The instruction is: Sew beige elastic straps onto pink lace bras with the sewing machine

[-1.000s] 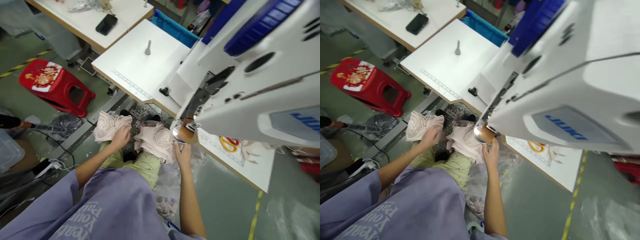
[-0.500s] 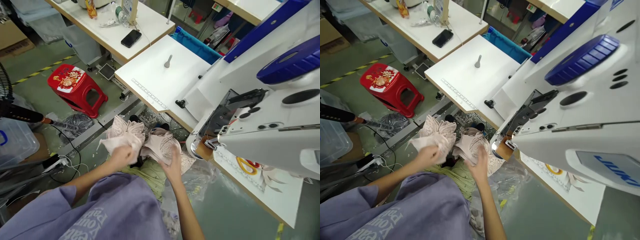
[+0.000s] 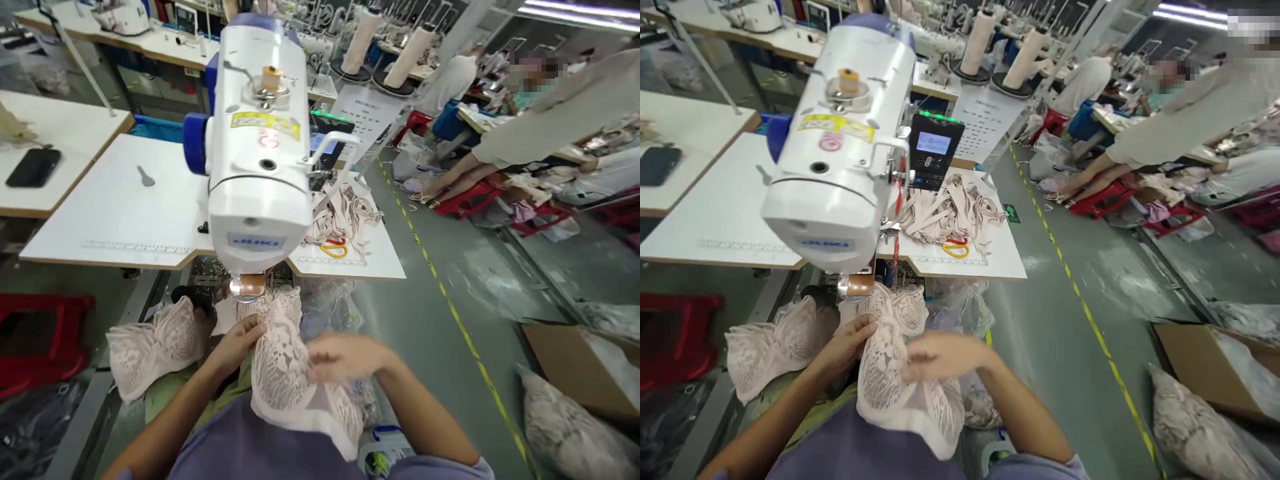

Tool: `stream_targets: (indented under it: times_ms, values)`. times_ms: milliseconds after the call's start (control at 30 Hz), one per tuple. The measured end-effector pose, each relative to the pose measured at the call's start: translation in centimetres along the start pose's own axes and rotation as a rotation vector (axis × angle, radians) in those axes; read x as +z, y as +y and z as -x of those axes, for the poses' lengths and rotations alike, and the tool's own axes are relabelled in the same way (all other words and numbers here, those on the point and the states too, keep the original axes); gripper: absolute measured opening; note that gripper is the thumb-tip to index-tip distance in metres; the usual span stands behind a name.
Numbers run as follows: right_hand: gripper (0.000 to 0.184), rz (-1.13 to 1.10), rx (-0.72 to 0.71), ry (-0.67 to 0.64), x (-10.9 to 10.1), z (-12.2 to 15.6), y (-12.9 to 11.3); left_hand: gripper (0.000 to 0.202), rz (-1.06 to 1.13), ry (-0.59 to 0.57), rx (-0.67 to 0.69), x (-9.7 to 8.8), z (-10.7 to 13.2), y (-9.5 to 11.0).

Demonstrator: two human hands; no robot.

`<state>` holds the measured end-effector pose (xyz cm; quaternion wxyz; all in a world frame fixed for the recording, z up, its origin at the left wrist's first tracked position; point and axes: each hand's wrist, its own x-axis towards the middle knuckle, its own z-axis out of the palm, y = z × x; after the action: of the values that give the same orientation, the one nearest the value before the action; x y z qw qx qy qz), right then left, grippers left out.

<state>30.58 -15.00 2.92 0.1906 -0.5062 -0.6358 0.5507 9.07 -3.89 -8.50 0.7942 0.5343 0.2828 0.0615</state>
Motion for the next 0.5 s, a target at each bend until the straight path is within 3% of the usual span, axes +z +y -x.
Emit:
stream_targets:
  times_ms: [33, 100, 167, 200, 267, 333, 400, 500]
  values:
    - [0.034, 0.036, 0.062, 0.107, -1.9, -0.4, 1.2, 0.048, -0.025, 0.022, 0.012, 0.1, 0.1, 0.2]
    - [0.039, 0.095, 0.216, 0.475, -6.4, -2.4, 3.7, 0.046, -0.145, 0.036, 0.016, 0.2, 0.5, 0.8]
    - [0.043, 0.136, 0.534, 0.968, -11.5, -5.3, 6.0, 0.045, -0.312, 0.032, 0.025, 0.6, 1.0, 1.1]
    - [0.044, 0.136, 0.59, 1.066, -14.0, -6.8, 7.0, 0.045, -0.383, 0.033, 0.039, 0.8, 1.3, 1.3]
    - [0.046, 0.099, 0.639, 1.148, -18.0, -9.5, 8.6, 0.043, -0.444, 0.056, 0.081, 1.4, 1.8, 1.3]
    - [0.043, 0.033, 0.645, 1.185, -20.3, -11.3, 9.8, 0.041, -0.423, 0.092, 0.1, 1.7, 2.2, 1.3]
    - [0.036, -0.048, 0.626, 1.232, -20.9, -12.1, 10.6, 0.04, -0.379, 0.13, 0.089, 1.8, 2.6, 1.3]
    - [0.031, -0.189, 0.522, 1.297, -19.9, -11.9, 11.2, 0.043, -0.362, 0.211, 0.062, 1.5, 2.9, 1.8]
